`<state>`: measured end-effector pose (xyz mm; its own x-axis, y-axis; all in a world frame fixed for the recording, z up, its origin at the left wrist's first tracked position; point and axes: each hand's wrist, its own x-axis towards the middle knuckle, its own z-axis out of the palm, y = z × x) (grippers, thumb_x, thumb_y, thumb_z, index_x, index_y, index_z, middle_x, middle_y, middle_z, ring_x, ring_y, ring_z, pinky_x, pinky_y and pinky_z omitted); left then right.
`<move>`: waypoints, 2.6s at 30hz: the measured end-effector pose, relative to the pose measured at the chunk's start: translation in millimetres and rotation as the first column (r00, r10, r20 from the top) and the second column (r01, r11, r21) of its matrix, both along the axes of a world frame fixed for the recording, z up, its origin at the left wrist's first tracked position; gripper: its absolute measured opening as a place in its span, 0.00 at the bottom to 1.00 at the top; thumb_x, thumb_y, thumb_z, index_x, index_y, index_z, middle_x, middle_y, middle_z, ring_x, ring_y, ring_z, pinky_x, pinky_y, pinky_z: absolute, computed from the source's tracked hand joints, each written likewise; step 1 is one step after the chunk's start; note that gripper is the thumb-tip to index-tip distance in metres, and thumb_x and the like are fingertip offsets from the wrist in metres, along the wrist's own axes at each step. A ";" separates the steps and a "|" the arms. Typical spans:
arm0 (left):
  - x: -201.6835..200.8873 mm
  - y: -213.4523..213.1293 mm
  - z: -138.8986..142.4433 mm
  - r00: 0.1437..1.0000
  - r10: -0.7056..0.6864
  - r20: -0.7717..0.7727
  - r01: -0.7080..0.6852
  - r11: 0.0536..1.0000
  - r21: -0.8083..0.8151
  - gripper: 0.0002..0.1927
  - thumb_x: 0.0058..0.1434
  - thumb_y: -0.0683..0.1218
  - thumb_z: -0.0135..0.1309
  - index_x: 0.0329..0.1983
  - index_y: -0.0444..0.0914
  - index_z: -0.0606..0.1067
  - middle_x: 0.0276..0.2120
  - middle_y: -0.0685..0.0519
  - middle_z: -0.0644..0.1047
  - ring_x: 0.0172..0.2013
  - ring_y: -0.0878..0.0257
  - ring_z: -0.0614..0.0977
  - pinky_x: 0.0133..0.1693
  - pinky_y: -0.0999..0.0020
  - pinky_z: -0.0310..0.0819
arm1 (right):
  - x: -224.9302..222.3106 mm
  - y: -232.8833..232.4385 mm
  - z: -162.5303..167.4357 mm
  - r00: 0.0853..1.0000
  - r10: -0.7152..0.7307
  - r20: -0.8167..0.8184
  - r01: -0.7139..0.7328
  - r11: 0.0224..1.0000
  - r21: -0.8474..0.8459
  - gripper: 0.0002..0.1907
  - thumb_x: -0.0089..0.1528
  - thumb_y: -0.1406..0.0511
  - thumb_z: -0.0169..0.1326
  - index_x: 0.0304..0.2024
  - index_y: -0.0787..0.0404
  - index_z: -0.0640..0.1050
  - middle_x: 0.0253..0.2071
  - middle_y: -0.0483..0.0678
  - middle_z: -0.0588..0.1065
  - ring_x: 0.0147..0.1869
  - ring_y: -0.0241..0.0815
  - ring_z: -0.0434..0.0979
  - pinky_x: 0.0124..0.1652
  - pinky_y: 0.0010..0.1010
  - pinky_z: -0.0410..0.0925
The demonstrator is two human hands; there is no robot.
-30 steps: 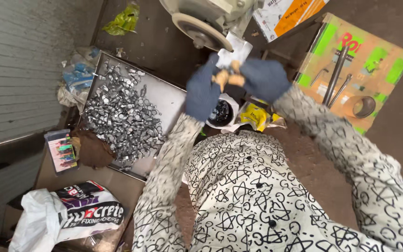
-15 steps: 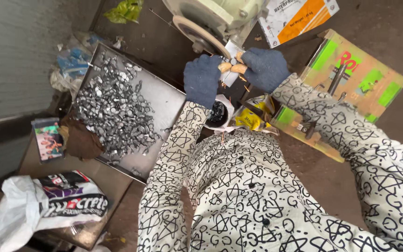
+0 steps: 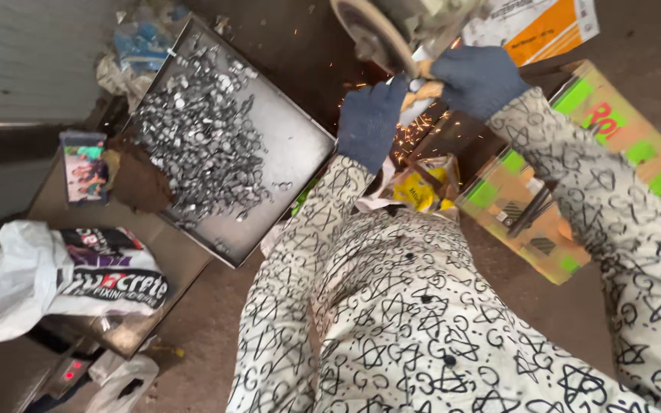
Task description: The person picks small metal pieces one at a time from a tray, holds each against a running bench grinder to grind its edge, producing sparks, then places the ground piece into a container or back on the tray. The tray gradually fills with finished ground pieces as the cycle repeats.
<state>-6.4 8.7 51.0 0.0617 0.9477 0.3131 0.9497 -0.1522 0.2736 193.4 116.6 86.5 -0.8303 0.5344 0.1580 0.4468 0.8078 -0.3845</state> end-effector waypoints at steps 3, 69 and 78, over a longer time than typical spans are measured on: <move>2.6 -16.1 13.8 0.987 -0.088 0.138 0.100 0.991 -0.087 0.08 0.63 0.49 0.56 0.44 0.45 0.76 0.32 0.52 0.78 0.35 0.53 0.81 0.38 0.52 0.72 | -2.9 -67.6 -21.4 0.828 -0.466 -0.312 0.332 0.856 -0.397 0.14 0.70 0.60 0.63 0.53 0.61 0.81 0.38 0.53 0.77 0.38 0.52 0.79 0.38 0.40 0.70; -64.7 -86.1 -3.7 0.928 -0.031 0.370 0.057 0.997 -0.058 0.19 0.54 0.51 0.63 0.45 0.41 0.73 0.37 0.50 0.76 0.36 0.54 0.81 0.40 0.57 0.76 | -29.3 -175.4 -91.9 0.556 -0.799 0.231 0.108 -0.206 -0.973 0.28 0.67 0.48 0.57 0.56 0.63 0.74 0.45 0.63 0.80 0.41 0.47 0.77 0.38 0.32 0.72; -194.8 -69.9 -61.0 0.973 0.121 -0.196 -0.174 0.943 -0.284 0.09 0.64 0.43 0.54 0.47 0.41 0.72 0.39 0.48 0.76 0.42 0.48 0.79 0.43 0.51 0.73 | -88.4 -204.6 -82.6 0.610 -0.783 0.119 0.493 0.258 -0.831 0.25 0.64 0.58 0.61 0.59 0.63 0.74 0.50 0.53 0.80 0.53 0.43 0.82 0.53 0.32 0.72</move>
